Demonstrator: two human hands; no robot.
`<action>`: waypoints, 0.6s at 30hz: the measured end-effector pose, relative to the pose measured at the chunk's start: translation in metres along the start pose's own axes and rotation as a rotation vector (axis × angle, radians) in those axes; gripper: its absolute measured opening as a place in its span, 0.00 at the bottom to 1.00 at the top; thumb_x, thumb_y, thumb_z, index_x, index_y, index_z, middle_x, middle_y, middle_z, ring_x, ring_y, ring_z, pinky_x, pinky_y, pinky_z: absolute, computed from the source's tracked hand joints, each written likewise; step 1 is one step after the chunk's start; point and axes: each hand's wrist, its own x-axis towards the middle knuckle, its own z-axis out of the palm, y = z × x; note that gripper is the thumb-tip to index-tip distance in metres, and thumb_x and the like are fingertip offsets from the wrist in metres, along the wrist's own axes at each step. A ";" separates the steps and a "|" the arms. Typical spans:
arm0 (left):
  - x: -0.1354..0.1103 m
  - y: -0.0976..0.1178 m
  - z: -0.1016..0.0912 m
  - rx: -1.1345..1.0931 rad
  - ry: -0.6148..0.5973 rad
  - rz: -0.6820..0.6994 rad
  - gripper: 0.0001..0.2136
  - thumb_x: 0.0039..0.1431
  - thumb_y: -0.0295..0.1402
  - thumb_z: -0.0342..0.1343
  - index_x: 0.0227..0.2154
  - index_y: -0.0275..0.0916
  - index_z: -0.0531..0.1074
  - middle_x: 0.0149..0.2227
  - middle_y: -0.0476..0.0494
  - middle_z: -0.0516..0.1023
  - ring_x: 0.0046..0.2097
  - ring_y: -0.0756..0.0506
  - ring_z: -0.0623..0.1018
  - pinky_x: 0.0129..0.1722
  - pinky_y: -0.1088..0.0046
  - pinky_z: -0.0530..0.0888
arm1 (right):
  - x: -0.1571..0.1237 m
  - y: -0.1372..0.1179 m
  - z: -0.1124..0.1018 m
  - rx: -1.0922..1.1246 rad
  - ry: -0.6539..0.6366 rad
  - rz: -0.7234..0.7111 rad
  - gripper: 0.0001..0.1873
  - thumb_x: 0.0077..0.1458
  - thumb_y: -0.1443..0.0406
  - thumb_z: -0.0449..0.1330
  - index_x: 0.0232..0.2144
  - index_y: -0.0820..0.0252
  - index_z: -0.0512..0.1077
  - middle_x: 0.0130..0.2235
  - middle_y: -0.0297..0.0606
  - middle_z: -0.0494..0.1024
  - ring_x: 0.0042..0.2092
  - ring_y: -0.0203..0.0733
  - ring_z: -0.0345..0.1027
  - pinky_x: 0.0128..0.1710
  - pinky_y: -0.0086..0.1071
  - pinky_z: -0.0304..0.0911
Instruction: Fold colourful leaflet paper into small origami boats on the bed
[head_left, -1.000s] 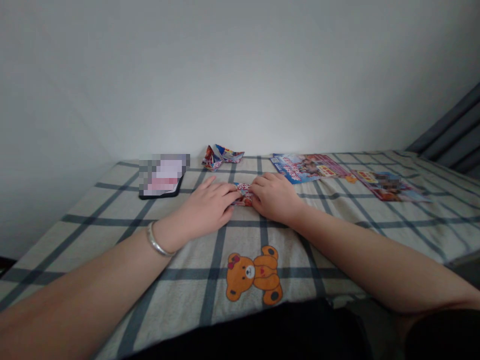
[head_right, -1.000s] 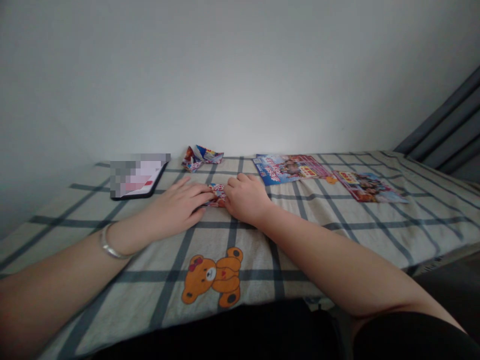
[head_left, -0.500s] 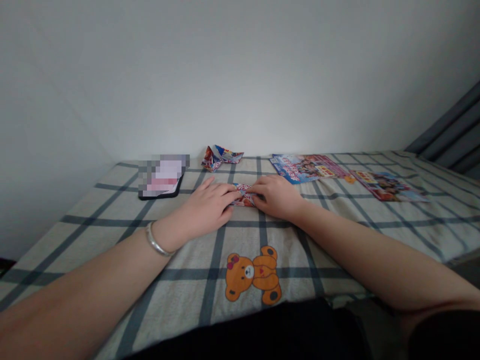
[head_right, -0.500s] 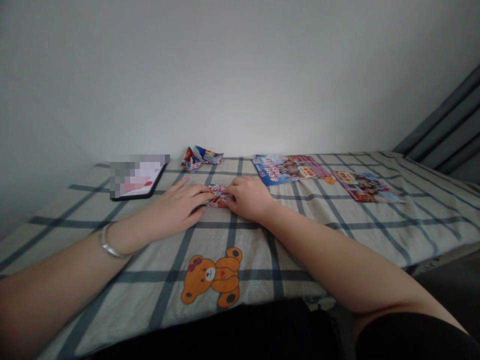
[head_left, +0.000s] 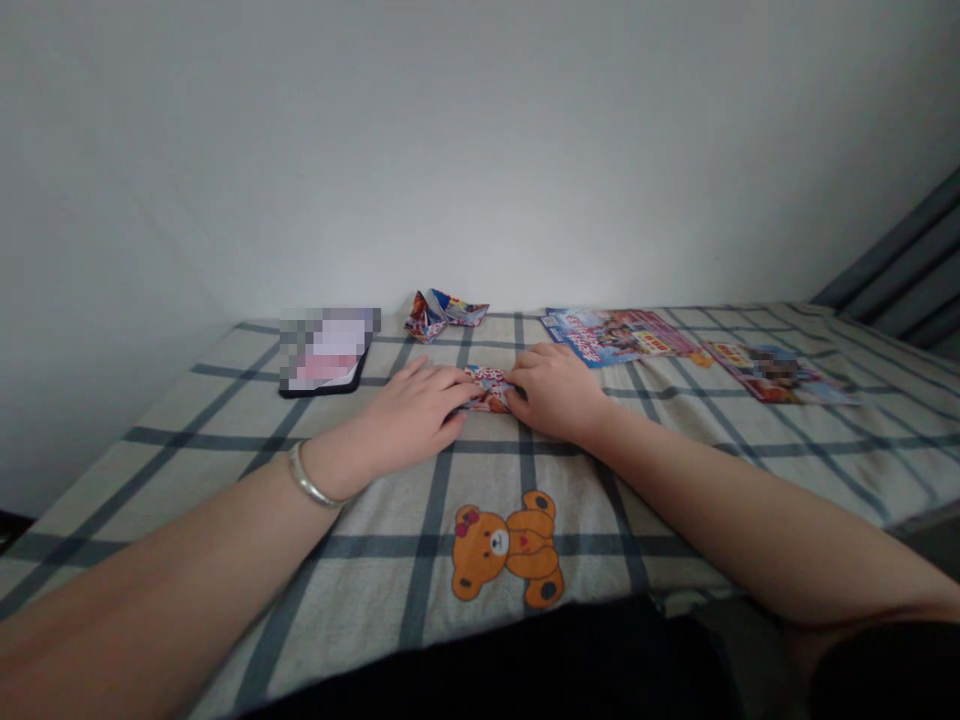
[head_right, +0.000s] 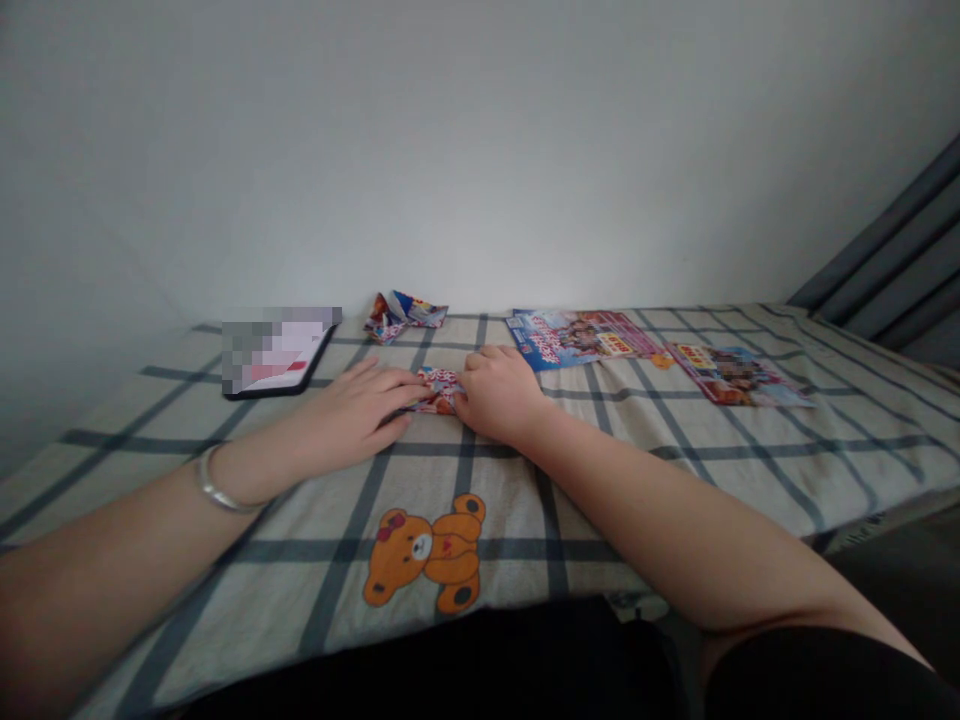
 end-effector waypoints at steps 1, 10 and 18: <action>0.000 0.000 -0.001 0.005 0.004 0.008 0.16 0.63 0.33 0.48 0.52 0.41 0.70 0.51 0.42 0.73 0.51 0.39 0.71 0.58 0.51 0.62 | 0.000 0.000 0.000 0.012 -0.006 -0.001 0.17 0.60 0.60 0.53 0.37 0.62 0.79 0.38 0.44 0.78 0.45 0.49 0.68 0.45 0.39 0.57; 0.000 0.011 -0.020 0.139 0.017 0.015 0.14 0.62 0.35 0.46 0.28 0.37 0.75 0.31 0.42 0.77 0.35 0.42 0.75 0.45 0.59 0.71 | 0.000 0.007 0.003 0.061 -0.020 -0.014 0.16 0.59 0.61 0.53 0.39 0.61 0.79 0.39 0.42 0.79 0.42 0.45 0.70 0.41 0.36 0.58; -0.001 0.004 -0.018 0.034 -0.006 -0.068 0.16 0.63 0.36 0.44 0.29 0.37 0.76 0.32 0.40 0.79 0.36 0.42 0.77 0.40 0.63 0.71 | -0.001 0.007 0.005 0.095 -0.018 -0.010 0.17 0.60 0.62 0.53 0.44 0.60 0.78 0.40 0.43 0.79 0.42 0.44 0.71 0.41 0.35 0.60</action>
